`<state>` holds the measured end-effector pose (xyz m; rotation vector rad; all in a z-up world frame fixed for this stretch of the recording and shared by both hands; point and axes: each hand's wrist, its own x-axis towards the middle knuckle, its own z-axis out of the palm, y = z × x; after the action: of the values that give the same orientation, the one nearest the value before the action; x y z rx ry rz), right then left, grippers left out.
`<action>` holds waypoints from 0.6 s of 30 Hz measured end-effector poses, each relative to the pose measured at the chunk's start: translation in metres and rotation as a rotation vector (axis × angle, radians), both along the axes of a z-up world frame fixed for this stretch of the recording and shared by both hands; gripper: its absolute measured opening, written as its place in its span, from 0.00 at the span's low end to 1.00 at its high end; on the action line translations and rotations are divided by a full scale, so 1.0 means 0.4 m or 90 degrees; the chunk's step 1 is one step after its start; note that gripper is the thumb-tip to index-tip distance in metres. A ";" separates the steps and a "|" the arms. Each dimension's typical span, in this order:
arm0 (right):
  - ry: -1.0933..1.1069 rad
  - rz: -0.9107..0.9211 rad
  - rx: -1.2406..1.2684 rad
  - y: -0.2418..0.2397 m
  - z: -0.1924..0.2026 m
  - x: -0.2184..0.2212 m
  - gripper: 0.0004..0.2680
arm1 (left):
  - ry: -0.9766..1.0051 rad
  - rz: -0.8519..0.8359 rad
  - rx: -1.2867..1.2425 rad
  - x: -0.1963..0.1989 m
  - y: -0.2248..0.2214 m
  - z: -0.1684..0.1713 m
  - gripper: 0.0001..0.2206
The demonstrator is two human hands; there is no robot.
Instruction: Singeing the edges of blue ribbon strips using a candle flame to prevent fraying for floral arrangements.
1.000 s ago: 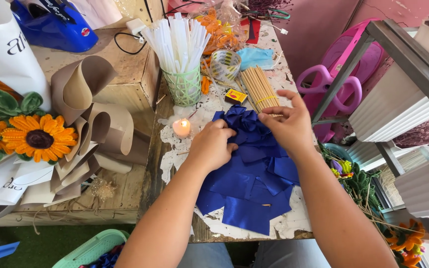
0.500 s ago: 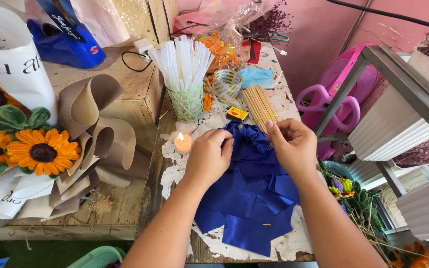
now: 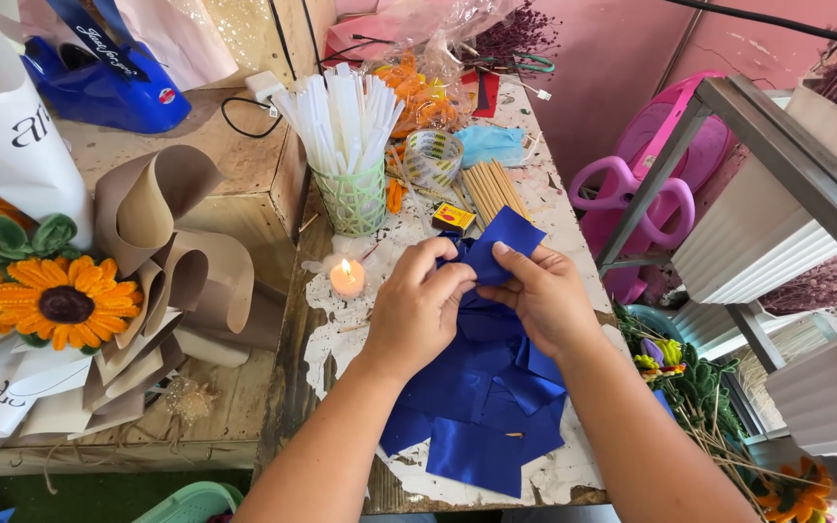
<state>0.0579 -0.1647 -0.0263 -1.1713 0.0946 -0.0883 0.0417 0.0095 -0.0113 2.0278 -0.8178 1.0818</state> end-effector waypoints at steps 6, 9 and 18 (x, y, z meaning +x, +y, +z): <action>-0.007 -0.002 0.094 0.039 0.021 -0.023 0.05 | 0.116 -0.054 -0.162 0.016 -0.009 -0.025 0.02; -0.053 0.010 0.126 0.040 0.016 -0.028 0.05 | 0.152 -0.033 -0.201 0.015 -0.011 -0.024 0.03; -0.097 0.011 0.028 0.050 0.007 -0.028 0.11 | 0.174 -0.058 -0.246 0.015 -0.015 -0.023 0.03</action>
<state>0.0467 -0.1447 -0.0236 -1.1172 -0.0483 -0.1598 0.0475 0.0036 -0.0206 1.7424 -0.5101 0.8139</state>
